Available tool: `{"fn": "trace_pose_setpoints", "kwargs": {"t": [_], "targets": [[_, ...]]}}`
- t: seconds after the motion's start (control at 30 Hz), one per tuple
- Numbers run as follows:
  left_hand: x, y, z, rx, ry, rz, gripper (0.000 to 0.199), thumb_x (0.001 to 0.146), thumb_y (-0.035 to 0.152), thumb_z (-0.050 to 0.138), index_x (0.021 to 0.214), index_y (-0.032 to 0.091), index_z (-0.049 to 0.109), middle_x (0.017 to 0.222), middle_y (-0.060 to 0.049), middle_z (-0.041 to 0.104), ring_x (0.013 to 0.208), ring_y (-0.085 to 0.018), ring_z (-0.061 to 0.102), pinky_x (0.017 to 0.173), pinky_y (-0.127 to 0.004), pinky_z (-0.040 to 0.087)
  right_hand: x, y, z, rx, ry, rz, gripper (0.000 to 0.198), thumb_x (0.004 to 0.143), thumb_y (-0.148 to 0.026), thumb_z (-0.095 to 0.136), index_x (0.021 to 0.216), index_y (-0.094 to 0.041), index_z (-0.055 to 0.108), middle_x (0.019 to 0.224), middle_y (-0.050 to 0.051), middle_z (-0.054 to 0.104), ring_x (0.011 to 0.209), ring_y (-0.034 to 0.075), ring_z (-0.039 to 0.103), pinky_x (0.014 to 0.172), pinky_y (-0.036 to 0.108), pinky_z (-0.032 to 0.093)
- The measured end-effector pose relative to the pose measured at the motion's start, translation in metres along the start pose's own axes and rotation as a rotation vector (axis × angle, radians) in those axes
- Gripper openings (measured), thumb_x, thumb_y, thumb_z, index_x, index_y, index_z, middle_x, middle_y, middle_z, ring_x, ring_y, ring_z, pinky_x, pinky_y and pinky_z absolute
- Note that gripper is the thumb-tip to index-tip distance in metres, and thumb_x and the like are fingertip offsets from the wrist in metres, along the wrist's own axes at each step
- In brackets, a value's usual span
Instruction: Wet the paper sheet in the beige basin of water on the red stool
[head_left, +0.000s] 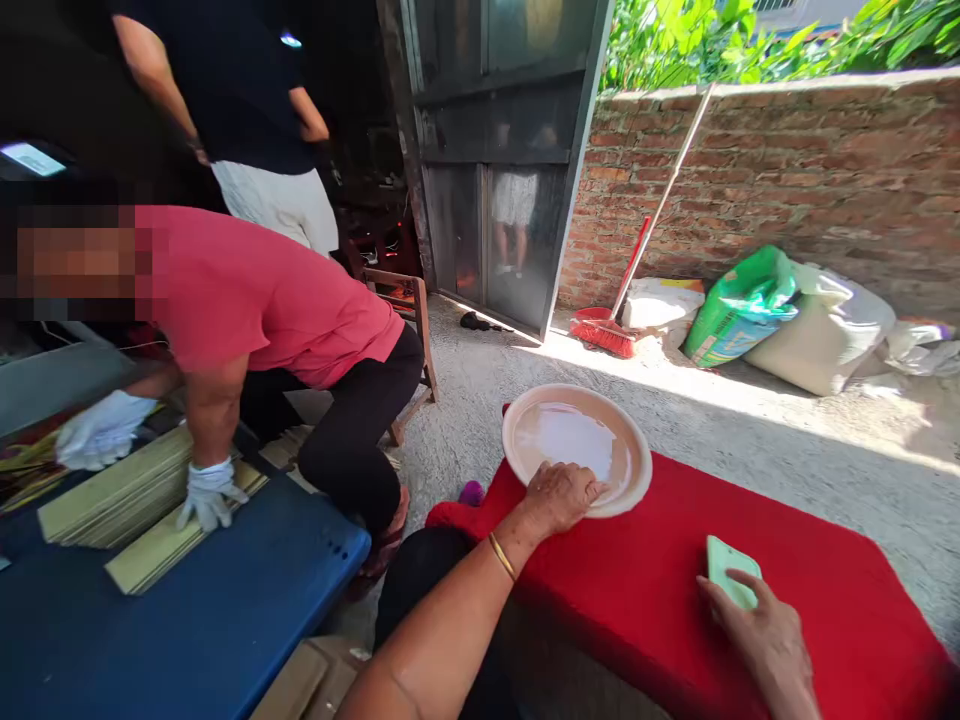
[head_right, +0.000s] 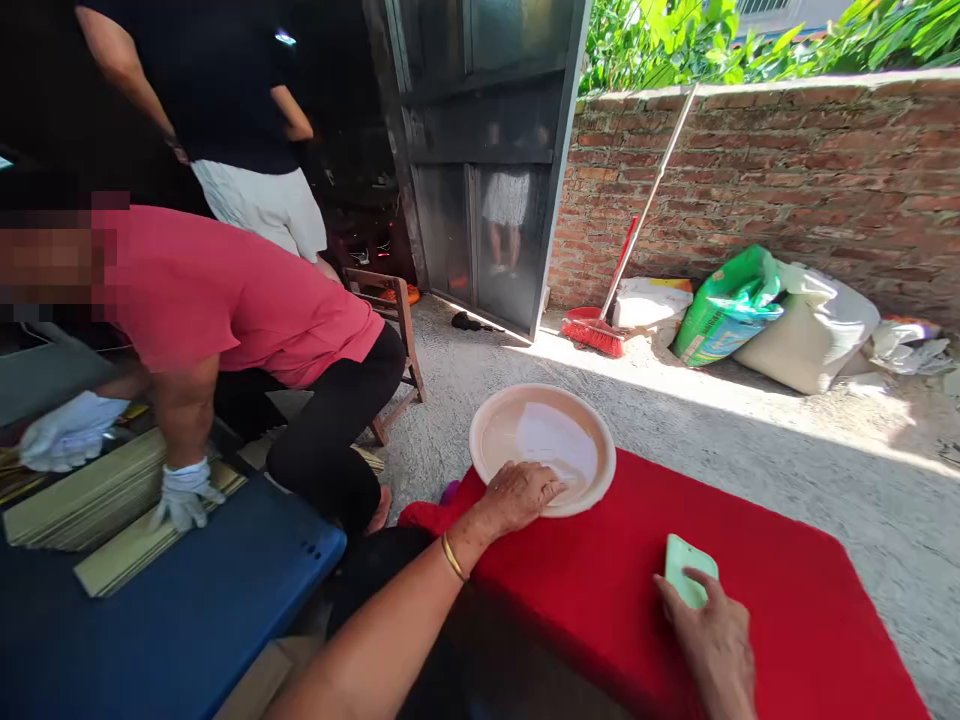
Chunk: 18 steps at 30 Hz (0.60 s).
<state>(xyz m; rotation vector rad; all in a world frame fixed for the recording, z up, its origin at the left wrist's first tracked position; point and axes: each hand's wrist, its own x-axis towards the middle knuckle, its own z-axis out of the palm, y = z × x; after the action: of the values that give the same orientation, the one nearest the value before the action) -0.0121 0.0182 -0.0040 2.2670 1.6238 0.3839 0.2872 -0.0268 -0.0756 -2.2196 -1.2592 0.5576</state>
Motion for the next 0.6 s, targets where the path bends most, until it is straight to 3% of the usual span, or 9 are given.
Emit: {"fn": "trace_pose_setpoints", "kwargs": {"t": [0.13,0.2,0.27,0.3,0.37,0.5,0.6], "targets": [[-0.001,0.000,0.000,0.010,0.019,-0.002,0.045,0.106,0.050,0.035,0.107,0.023,0.070,0.109,-0.009,0.074,0.104,-0.023,0.068,0.090,-0.037,0.047,-0.071,-0.050,0.054,0.052,-0.145,-0.283,0.048,0.063,-0.057,0.058,0.098,-0.026,0.068,0.089,0.008,0.057,0.079,0.029,0.062,0.068,0.040,0.049],[-0.001,-0.001,0.000,0.018,0.021,0.003,0.044,0.106,0.048,0.035,0.106,0.022,0.070,0.106,-0.008,0.075,0.103,-0.023,0.068,0.088,-0.035,0.047,-0.112,-0.069,0.077,0.083,-0.399,-0.507,0.040,0.067,-0.041,0.061,0.104,-0.027,0.068,0.098,0.005,0.058,0.081,0.023,0.063,0.071,0.035,0.049],[-0.002,-0.001,0.000,0.018,0.025,0.007,0.043,0.106,0.046,0.035,0.106,0.022,0.070,0.105,-0.007,0.075,0.101,-0.022,0.068,0.087,-0.034,0.047,-0.133,-0.076,0.082,0.107,-0.587,-0.644,0.040,0.066,-0.030,0.062,0.105,-0.027,0.068,0.101,0.003,0.059,0.082,0.020,0.063,0.072,0.031,0.049],[-0.002,-0.001,-0.001,0.018,0.025,0.007,0.042,0.107,0.045,0.035,0.105,0.022,0.070,0.105,-0.007,0.075,0.101,-0.022,0.069,0.087,-0.033,0.047,-0.133,-0.073,0.076,0.126,-0.611,-0.662,0.040,0.067,-0.029,0.063,0.106,-0.028,0.069,0.102,0.003,0.059,0.083,0.019,0.063,0.073,0.030,0.049],[-0.002,-0.001,-0.002,0.023,0.023,0.009,0.041,0.107,0.044,0.036,0.104,0.022,0.071,0.104,-0.007,0.075,0.100,-0.021,0.068,0.086,-0.032,0.047,-0.113,-0.052,0.049,0.170,-0.480,-0.600,0.038,0.069,-0.037,0.063,0.105,-0.028,0.070,0.102,0.004,0.061,0.088,0.021,0.064,0.077,0.032,0.051],[-0.002,0.001,-0.002,0.034,0.012,0.020,0.040,0.106,0.043,0.037,0.102,0.022,0.070,0.104,-0.006,0.075,0.098,-0.021,0.068,0.084,-0.031,0.045,-0.040,0.039,-0.046,0.115,0.071,-0.232,0.045,0.064,-0.062,0.059,0.091,-0.028,0.070,0.087,0.010,0.064,0.087,0.034,0.064,0.079,0.048,0.051],[-0.001,0.002,-0.001,0.044,0.018,0.028,0.037,0.106,0.042,0.039,0.100,0.023,0.070,0.102,-0.005,0.075,0.098,-0.020,0.068,0.083,-0.031,0.045,-0.005,0.109,-0.108,-0.018,0.299,0.085,0.039,0.057,-0.070,0.054,0.073,-0.035,0.061,0.056,0.006,0.050,0.063,0.037,0.056,0.063,0.053,0.046]]}}
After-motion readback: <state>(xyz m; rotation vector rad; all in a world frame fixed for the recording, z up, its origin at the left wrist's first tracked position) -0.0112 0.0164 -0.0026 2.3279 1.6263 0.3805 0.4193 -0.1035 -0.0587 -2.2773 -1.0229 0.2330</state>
